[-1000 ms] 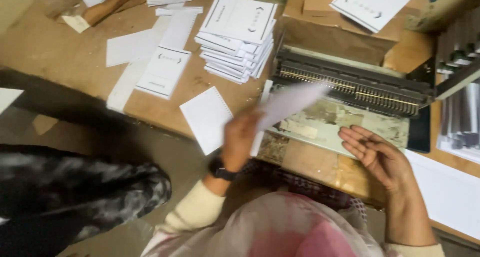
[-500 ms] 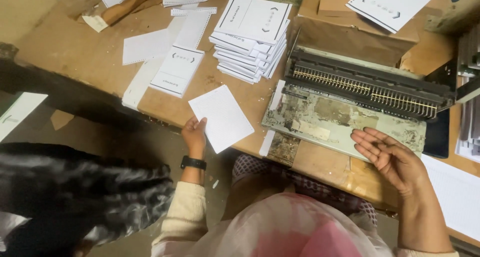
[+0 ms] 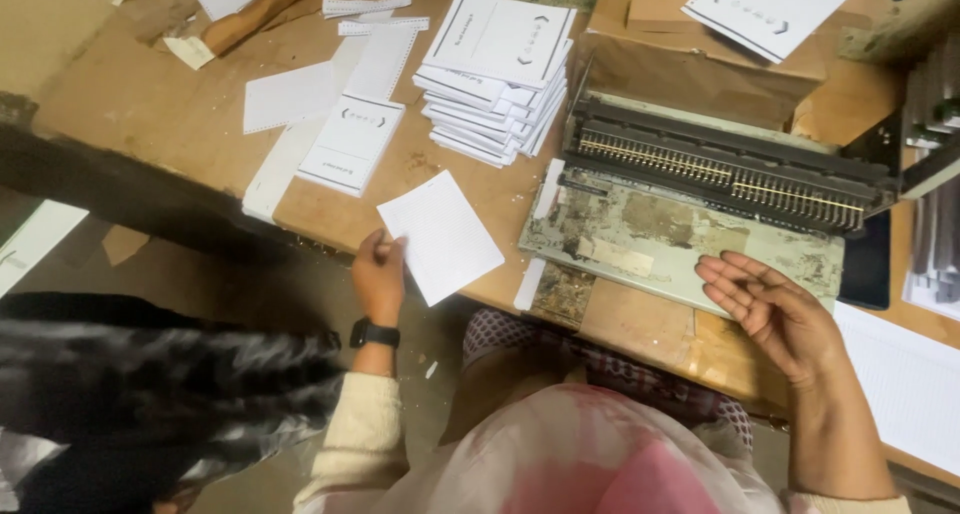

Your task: Manually punching holes in small stacks of paper using a desktop punching machine in a print shop.

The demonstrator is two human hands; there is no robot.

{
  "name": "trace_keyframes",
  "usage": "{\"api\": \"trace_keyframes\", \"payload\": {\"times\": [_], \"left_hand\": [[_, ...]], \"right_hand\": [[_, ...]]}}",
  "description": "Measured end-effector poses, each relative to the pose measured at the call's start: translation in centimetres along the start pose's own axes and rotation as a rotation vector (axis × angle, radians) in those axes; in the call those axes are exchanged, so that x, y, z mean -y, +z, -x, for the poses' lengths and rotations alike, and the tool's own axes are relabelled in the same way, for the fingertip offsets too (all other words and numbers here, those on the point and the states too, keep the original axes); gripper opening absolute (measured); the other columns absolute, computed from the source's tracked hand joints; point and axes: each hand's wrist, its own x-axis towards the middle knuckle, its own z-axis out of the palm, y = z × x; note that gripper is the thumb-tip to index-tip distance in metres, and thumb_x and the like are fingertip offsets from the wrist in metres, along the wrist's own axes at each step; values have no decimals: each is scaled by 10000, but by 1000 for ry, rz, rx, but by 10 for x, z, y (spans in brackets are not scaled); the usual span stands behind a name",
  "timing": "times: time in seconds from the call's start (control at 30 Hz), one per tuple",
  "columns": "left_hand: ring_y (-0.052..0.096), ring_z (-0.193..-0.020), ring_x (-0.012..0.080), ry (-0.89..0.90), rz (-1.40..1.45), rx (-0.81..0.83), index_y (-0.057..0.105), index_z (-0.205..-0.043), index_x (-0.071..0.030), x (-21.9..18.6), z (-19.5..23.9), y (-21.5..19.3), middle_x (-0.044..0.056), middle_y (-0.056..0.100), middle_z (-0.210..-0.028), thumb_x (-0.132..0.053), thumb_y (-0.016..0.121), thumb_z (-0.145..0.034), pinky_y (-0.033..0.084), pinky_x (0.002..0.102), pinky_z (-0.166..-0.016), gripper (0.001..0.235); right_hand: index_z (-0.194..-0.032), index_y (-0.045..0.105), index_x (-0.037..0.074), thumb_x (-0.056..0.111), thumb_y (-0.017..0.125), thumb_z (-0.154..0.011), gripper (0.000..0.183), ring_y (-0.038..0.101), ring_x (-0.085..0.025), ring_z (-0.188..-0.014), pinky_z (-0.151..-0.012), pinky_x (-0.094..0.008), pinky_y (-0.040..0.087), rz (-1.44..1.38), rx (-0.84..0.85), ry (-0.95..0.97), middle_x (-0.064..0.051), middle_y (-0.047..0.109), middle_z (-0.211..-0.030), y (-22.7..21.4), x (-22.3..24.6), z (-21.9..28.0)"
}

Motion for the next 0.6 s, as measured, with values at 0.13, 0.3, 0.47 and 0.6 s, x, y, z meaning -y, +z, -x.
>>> {"api": "trace_keyframes", "payload": {"times": [0.13, 0.3, 0.47, 0.6], "left_hand": [[651, -937, 319, 289, -262, -92, 657, -1186, -64, -17, 20, -13, 149, 687, -1018, -245, 639, -886, 506, 408, -826, 351], [658, -870, 430, 656, -337, -44, 717, -1090, 38, -18, 24, -8, 255, 676, -963, -67, 619, -962, 532, 430, -721, 193], [650, -823, 266, 735, -177, -1, 737, -1305, 15, -13, 36, 25, 150, 659, -1055, 10, 761, -1050, 531, 304, -663, 257], [626, -875, 337, 836, 33, 191, 696, -1294, 53, -88, 111, 73, 204, 621, -1069, 133, 681, -997, 537, 368, -732, 308]], "right_hand": [[-1367, 353, -121, -36, 291, -846, 532, 438, -468, -1287, -1102, -528, 323, -68, 19, -99, -375, 437, -1362, -31, -25, -12], [-1337, 404, -157, -6, 416, -804, 554, 536, -506, -1178, -1019, -555, 407, -164, -41, -232, -415, 521, -1244, -65, -54, 9], [-1283, 460, -184, -15, 480, -821, 492, 618, -481, -1076, -936, -530, 503, -145, -25, -332, -401, 586, -1143, -92, -63, 41], [-1249, 546, -100, 62, 529, -850, 431, 683, -319, -994, -904, -414, 548, 52, -268, -365, -241, 664, -1076, -136, -54, 80]]}}
